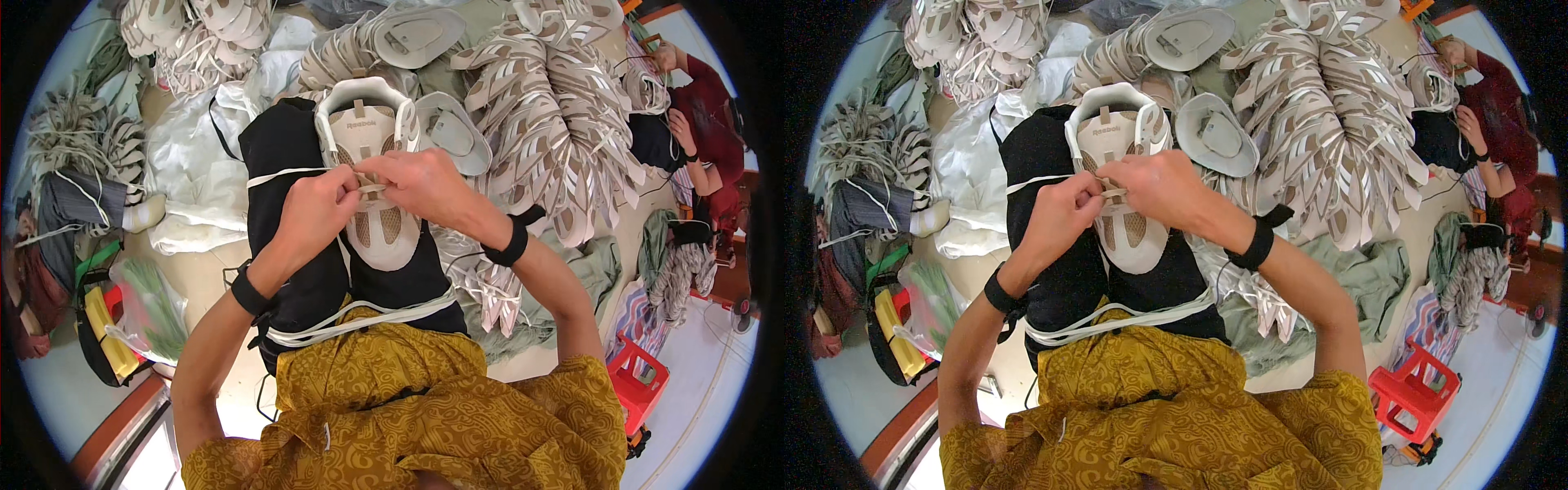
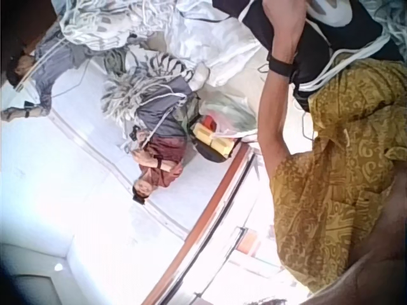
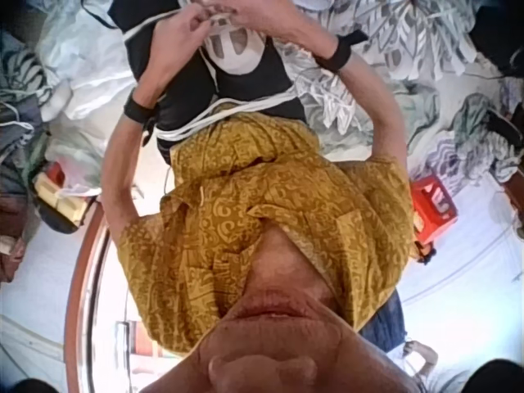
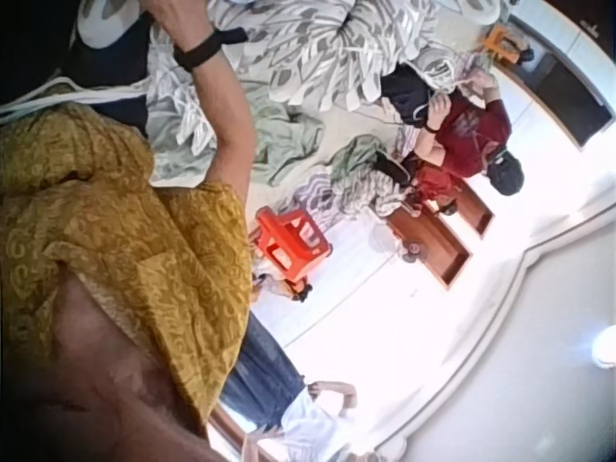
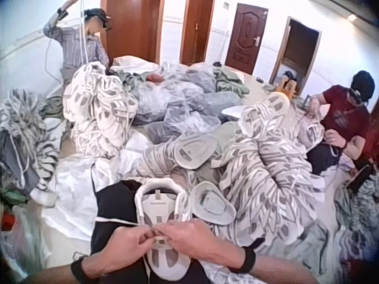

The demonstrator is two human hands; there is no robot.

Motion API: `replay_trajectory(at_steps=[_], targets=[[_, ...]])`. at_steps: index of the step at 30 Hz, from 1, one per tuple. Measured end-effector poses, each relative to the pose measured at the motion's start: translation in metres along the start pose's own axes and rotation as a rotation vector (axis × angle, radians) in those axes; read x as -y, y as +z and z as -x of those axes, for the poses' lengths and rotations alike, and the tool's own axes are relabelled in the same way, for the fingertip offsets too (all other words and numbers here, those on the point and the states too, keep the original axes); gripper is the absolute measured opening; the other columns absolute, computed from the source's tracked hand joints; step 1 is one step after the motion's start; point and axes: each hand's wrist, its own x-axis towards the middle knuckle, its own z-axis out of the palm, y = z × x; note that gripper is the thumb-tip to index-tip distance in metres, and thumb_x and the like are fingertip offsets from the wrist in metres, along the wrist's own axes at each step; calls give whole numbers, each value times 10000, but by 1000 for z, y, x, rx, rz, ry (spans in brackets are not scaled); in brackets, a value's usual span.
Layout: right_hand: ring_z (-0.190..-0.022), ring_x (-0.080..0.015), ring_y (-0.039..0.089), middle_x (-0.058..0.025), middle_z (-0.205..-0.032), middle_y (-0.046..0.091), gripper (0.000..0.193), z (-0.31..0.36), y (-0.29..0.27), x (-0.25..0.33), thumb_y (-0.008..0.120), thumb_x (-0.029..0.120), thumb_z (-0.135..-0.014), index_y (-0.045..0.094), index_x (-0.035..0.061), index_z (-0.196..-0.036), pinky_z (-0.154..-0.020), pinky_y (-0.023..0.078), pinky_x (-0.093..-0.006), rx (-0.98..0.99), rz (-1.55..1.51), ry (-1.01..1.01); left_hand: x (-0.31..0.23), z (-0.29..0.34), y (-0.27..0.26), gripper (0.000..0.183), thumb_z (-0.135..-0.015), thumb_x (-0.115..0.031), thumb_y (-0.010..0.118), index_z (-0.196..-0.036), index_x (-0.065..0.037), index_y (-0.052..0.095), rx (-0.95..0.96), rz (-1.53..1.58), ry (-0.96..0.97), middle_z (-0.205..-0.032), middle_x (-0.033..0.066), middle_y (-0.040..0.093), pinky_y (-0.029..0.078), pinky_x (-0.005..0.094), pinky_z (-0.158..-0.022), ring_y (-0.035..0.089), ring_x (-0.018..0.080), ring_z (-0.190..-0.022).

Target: Insert and arrange laces into a new pair of sneakers.

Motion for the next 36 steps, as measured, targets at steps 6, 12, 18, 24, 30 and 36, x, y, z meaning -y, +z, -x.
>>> replay_trajectory(at_steps=[6, 12, 18, 24, 30, 36], targets=[[-611, -225, 613, -54, -745, 614, 239, -11, -19, -11, 568, 92, -674, 612, 143, -903, -525, 484, -338, 2, 146, -106, 0, -2, -7, 88, -775, -56, 545, -846, -5, 555, 41, 346, -184, -644, 33, 574, 434, 234, -510, 540, 92, -543], [-562, -194, 578, -34, -708, 590, 230, -36, -70, 4, 599, 21, -645, 633, 114, -853, -476, 450, -297, -162, 390, -277, -17, -4, -11, 157, -817, -91, 545, -955, -22, 575, -69, 234, 75, -719, 12, 577, 409, 180, -505, 519, 51, -565], [-586, -210, 578, -23, -708, 580, 192, -72, -83, 26, 582, 78, -656, 634, 124, -836, -505, 459, -301, -485, 326, -525, -42, -17, -39, 191, -868, -167, 501, -968, -26, 581, 112, 741, -165, -667, 9, 557, 383, 182, -443, 498, 67, -489], [-604, -180, 560, -41, -730, 590, 403, -44, -26, 18, 620, -7, -627, 617, 91, -1018, -528, 463, -276, -282, 80, -207, 16, -2, -133, 265, -885, -219, 460, -995, 2, 555, -147, 1014, -40, -805, 54, 595, 432, 247, -516, 531, 118, -575], [-561, -161, 543, -49, -659, 563, 450, -38, 22, 20, 627, 27, -592, 613, 94, -1037, -534, 450, -273, -48, 218, -128, 45, -1, -201, 237, -893, -159, 484, -1046, 14, 538, -143, 1198, 20, -861, 41, 596, 429, 236, -608, 510, 108, -679], [-631, -175, 598, -50, -704, 621, 333, -41, -17, 14, 577, 21, -704, 602, 50, -1035, -568, 465, -270, 257, -798, 304, 58, 5, -250, 255, -902, -128, 468, -1093, 34, 514, -140, 1084, 50, -907, 50, 597, 446, 241, -659, 521, 111, -728]])
